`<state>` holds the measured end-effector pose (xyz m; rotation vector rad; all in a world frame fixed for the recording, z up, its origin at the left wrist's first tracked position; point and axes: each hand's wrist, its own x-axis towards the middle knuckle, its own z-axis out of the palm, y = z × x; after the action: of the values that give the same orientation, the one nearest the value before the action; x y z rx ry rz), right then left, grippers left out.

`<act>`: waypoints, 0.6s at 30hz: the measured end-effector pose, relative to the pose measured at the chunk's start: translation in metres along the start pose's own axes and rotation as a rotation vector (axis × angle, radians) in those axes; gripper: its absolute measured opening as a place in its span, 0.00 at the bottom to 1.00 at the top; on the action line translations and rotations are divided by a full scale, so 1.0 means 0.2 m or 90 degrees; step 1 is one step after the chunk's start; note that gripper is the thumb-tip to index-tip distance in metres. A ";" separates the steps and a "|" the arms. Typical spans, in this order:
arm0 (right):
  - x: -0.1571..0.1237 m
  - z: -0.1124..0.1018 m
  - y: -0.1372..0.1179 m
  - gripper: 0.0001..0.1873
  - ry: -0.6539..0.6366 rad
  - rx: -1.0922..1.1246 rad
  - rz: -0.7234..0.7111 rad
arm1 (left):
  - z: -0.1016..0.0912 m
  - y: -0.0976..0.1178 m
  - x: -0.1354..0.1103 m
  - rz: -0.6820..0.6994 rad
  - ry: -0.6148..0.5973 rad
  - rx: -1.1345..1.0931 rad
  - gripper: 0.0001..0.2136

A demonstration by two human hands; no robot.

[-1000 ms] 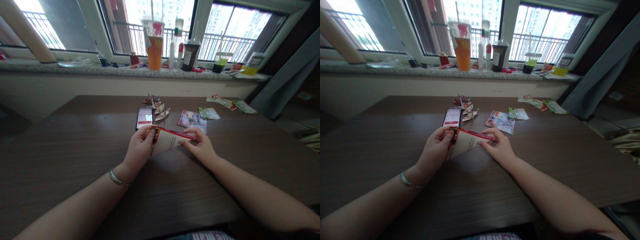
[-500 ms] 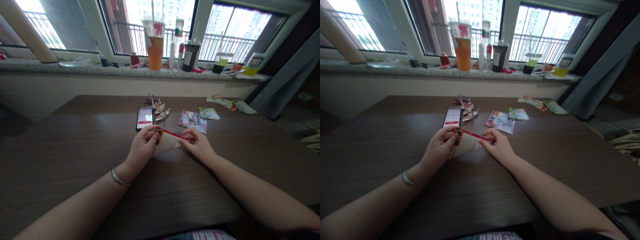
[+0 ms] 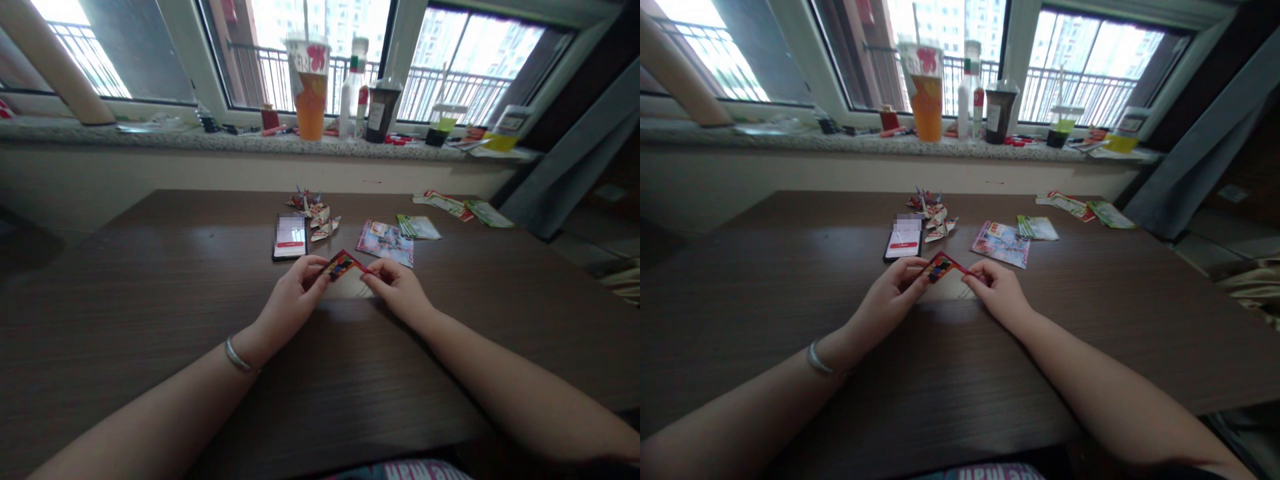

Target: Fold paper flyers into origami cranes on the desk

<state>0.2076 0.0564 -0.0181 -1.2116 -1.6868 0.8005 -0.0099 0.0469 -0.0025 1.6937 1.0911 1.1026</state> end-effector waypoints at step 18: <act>0.04 -0.03 0.07 0.11 0.109 0.132 0.020 | -0.02 0.01 0.03 -0.121 0.068 -0.161 0.18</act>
<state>0.2168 0.0686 -0.0261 -1.1324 -1.4124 0.8436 -0.0115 0.0525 0.0016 1.3194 1.1029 1.1640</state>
